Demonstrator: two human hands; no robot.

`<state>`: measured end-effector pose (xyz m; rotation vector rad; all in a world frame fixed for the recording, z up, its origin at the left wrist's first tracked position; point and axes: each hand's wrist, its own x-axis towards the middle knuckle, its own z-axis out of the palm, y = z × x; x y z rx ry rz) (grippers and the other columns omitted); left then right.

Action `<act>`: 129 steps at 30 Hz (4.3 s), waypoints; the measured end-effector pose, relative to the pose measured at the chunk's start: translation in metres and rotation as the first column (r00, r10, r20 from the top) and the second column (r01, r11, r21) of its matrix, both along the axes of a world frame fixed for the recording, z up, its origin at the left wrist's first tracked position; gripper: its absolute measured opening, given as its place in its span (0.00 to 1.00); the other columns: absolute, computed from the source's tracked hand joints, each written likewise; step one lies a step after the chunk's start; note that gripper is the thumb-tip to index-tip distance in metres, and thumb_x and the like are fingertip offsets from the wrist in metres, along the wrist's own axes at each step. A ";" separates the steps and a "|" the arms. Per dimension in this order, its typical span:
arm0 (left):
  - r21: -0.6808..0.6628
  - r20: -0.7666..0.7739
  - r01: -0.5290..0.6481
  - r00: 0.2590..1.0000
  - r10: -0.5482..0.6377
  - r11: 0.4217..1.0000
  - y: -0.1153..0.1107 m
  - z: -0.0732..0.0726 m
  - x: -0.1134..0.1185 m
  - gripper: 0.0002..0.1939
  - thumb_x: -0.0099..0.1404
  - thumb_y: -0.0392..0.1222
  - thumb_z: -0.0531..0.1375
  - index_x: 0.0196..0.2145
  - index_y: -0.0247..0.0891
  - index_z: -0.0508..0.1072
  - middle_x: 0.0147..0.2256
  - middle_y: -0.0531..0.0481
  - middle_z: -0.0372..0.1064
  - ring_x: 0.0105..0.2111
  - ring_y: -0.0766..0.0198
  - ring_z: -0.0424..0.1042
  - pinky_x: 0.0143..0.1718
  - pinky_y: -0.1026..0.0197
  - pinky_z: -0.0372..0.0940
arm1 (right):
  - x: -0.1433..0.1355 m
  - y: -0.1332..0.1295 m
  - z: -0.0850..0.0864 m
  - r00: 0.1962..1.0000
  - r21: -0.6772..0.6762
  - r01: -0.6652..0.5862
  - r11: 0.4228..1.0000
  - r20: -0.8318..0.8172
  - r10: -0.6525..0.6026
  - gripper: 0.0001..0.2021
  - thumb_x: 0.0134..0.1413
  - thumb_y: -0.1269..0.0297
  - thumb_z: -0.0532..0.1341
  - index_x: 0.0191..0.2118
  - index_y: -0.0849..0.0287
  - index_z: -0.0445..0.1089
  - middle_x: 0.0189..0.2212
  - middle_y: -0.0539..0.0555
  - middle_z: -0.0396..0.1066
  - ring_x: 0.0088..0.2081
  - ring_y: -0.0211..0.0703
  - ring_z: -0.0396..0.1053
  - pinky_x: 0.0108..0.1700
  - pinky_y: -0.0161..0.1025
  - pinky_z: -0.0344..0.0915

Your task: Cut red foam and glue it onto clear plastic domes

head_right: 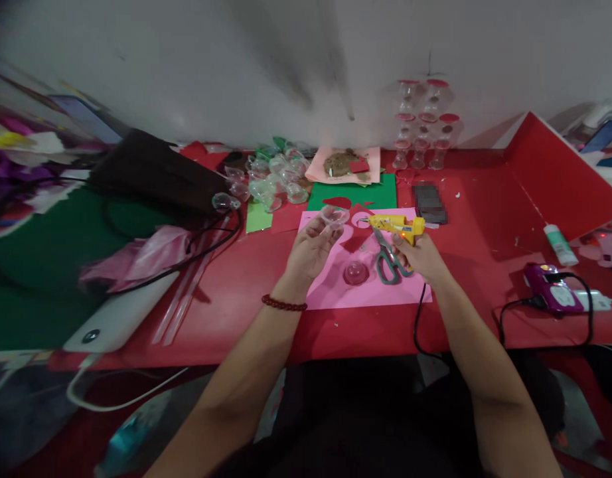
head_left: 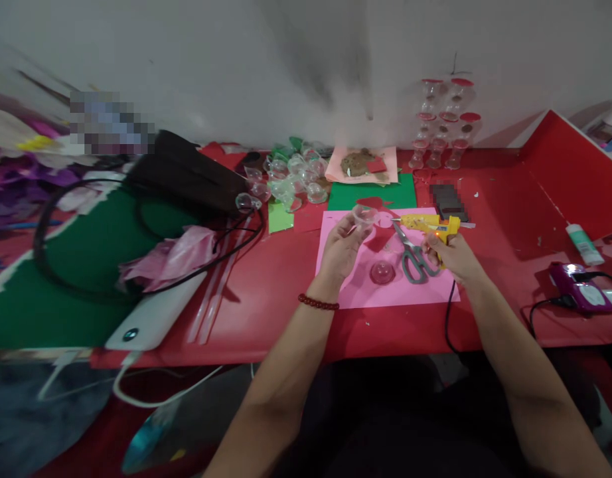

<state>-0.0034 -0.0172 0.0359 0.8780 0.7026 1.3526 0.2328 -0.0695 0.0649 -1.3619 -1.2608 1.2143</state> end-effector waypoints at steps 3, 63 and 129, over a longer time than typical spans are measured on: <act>-0.023 -0.002 -0.005 1.000 0.005 1.000 0.001 -0.001 0.001 0.16 0.56 0.35 0.70 0.42 0.43 0.78 0.45 0.52 0.77 0.46 0.66 0.75 0.57 0.58 0.67 | 0.001 0.000 -0.001 1.000 -0.014 -0.022 1.000 -0.019 0.022 0.30 0.42 0.30 0.65 0.24 0.58 0.67 0.16 0.47 0.62 0.15 0.30 0.55 0.16 0.31 0.51; -0.008 -0.182 -0.131 0.975 0.128 0.991 -0.003 -0.002 0.005 0.11 0.56 0.30 0.64 0.35 0.40 0.68 0.44 0.48 0.73 0.44 0.62 0.71 0.43 0.59 0.65 | 0.030 -0.029 0.028 0.600 0.079 0.088 0.993 0.791 -0.117 0.22 0.58 0.43 0.59 0.29 0.59 0.71 0.21 0.55 0.71 0.25 0.45 0.69 0.27 0.38 0.62; -0.254 0.247 -0.311 0.895 0.372 0.916 0.014 0.003 -0.006 0.22 0.48 0.38 0.74 0.43 0.43 0.79 0.47 0.50 0.76 0.27 0.76 0.63 0.30 0.70 0.61 | -0.070 0.328 -0.007 0.505 -0.051 0.199 0.979 0.861 -0.058 0.25 0.44 0.63 0.74 0.49 0.64 0.75 0.50 0.66 0.77 0.53 0.53 0.75 0.50 0.40 0.69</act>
